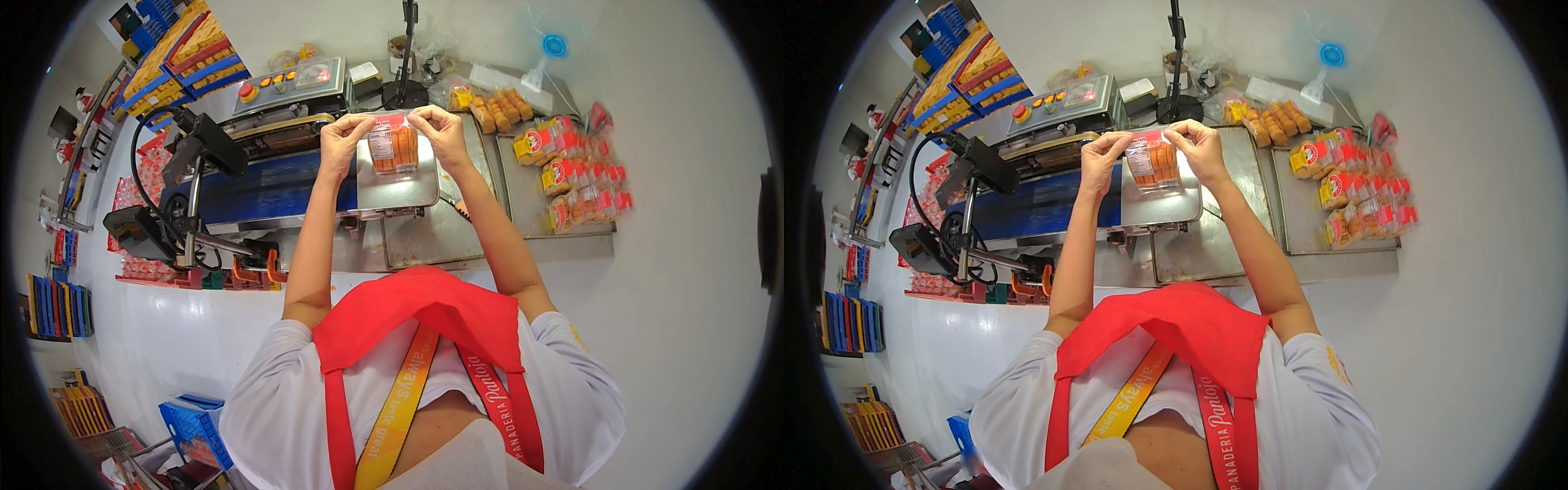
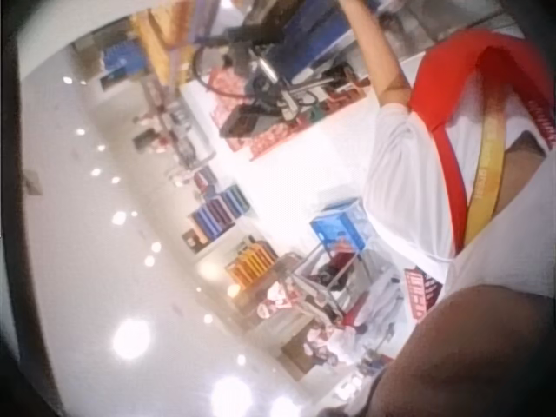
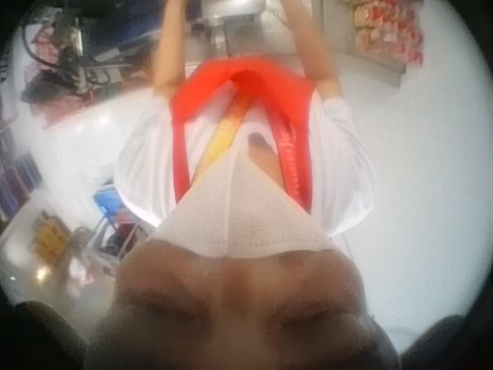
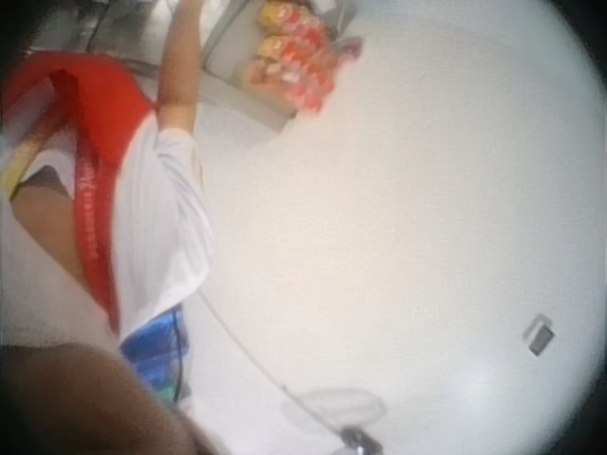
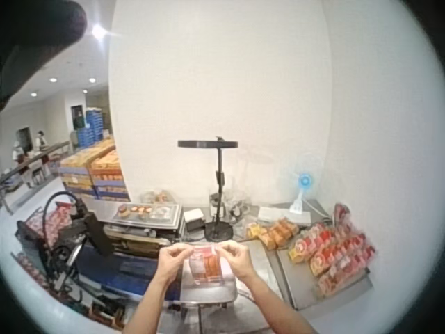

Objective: The person places sliced bread into plastic bags, seals them using a heat-sealing machine, and applies labels to the packages. The person then stacks the finished packages into a red crate.

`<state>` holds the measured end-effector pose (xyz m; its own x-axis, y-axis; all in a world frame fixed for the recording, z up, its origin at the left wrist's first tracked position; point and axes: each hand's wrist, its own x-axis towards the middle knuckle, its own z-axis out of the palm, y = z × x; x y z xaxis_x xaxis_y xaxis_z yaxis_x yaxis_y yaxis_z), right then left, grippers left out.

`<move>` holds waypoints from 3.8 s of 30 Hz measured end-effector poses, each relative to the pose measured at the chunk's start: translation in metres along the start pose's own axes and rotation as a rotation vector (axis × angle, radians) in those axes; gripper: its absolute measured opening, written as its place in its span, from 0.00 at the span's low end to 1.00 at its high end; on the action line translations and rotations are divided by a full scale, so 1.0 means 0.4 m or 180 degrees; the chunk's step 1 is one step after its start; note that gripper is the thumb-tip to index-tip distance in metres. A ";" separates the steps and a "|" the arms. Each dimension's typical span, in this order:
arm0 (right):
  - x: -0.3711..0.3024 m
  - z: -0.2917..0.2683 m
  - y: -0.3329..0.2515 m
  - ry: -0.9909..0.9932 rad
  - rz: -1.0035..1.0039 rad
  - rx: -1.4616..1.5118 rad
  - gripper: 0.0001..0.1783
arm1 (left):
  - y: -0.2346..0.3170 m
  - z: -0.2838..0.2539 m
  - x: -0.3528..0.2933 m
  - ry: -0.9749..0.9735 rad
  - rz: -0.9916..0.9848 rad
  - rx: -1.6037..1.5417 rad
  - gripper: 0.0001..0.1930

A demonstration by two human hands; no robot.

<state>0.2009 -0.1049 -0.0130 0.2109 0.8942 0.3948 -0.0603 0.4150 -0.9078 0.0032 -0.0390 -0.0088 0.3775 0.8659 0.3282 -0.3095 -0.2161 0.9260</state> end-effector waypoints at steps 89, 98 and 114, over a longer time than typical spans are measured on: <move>-0.109 -0.251 -0.454 -0.0895 -0.0099 -0.3227 0.19 | -0.003 0.337 -0.043 -0.1846 -0.1101 -0.0841 0.24; -0.037 -0.157 -0.434 -0.1147 0.0346 -0.1440 0.15 | -0.037 0.275 -0.049 -0.1601 -0.2460 -0.2525 0.30; -0.103 -0.225 -0.182 -0.0653 0.1625 0.0161 0.23 | 0.090 0.232 0.114 -0.2049 -0.0808 0.2332 0.31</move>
<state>0.2844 -0.1871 0.0241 -0.0516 0.9962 -0.0698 -0.1530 -0.0770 -0.9852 0.0903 -0.0494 0.0569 0.8244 0.5632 -0.0568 0.3765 -0.4707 0.7979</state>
